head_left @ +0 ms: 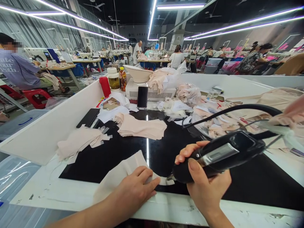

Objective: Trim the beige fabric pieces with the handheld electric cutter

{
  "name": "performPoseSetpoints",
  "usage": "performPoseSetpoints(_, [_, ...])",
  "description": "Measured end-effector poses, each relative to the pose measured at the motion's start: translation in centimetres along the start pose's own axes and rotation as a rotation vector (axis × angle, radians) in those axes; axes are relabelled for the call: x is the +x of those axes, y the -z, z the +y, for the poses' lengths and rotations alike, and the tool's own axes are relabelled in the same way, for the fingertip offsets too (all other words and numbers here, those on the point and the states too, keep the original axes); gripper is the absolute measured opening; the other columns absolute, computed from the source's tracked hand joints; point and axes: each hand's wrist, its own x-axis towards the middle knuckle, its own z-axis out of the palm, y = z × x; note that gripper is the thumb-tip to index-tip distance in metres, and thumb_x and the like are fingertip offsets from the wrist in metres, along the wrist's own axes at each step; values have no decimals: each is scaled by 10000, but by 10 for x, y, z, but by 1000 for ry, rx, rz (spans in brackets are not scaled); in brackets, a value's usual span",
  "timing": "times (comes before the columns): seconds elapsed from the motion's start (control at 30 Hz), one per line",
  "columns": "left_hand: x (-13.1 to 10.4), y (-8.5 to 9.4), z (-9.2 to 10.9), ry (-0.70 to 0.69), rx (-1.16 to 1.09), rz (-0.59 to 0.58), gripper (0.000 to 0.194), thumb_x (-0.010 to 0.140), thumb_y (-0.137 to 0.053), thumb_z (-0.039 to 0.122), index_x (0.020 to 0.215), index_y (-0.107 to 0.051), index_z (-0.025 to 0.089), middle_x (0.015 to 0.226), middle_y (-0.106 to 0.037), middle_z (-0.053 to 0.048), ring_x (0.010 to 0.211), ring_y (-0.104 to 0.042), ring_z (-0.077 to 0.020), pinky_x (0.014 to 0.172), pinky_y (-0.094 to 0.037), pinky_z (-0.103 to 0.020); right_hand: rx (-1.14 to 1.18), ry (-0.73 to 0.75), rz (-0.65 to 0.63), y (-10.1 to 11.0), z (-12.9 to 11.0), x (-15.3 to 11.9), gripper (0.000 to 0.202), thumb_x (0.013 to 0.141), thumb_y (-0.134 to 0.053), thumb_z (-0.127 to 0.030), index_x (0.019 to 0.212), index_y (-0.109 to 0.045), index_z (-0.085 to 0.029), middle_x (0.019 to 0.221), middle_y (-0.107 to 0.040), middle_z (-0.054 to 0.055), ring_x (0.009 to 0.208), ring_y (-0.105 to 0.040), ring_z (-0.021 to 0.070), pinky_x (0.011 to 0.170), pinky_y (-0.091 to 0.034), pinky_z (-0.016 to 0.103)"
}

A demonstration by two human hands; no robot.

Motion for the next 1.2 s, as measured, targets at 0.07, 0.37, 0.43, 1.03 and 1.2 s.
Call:
performPoseSetpoints(0.07, [-1, -1, 0, 2, 1, 5, 380, 996, -708, 231, 1345, -565, 184, 1141, -633, -89, 1082, -614, -276, 881, -613, -380, 21, -1, -4, -5, 2, 1, 309, 882, -821, -265, 1130, -639, -282, 868, -643, -17, 685, -644, 143, 637, -593, 308])
performPoseSetpoints(0.37, [-1, 0, 0, 10, -27, 43, 453, 941, -784, 248, 1338, -575, 184, 1162, -610, -101, 1100, -599, -284, 910, -616, -391, 30, -15, -31, -17, 14, -1, 337, 876, -820, -269, 1147, -622, -278, 866, -650, -27, 684, -649, 138, 649, -598, 305])
performPoseSetpoints(0.43, [-1, -1, 1, 12, -27, 68, 465, 936, -789, 247, 1346, -576, 194, 1180, -601, -105, 1119, -591, -286, 933, -609, -394, 18, -19, -29, -17, 14, -1, 336, 875, -818, -254, 1147, -622, -277, 864, -651, -28, 687, -649, 136, 651, -598, 302])
performPoseSetpoints(1.03, [-4, -7, -1, 61, -58, 143, 472, 901, -832, 313, 1314, -610, 255, 1228, -523, -105, 1178, -518, -304, 997, -576, -446, 1, -15, -36, -26, 20, 3, 305, 884, -771, -212, 1135, -608, -272, 859, -660, -28, 659, -652, 135, 645, -598, 310])
performPoseSetpoints(1.2, [-5, -10, -1, 63, -78, 142, 473, 894, -838, 307, 1304, -608, 254, 1236, -501, -99, 1180, -504, -305, 1015, -564, -455, 47, -8, -38, -29, 23, 5, 335, 873, -788, -212, 1150, -612, -282, 867, -656, -37, 669, -651, 130, 645, -589, 297])
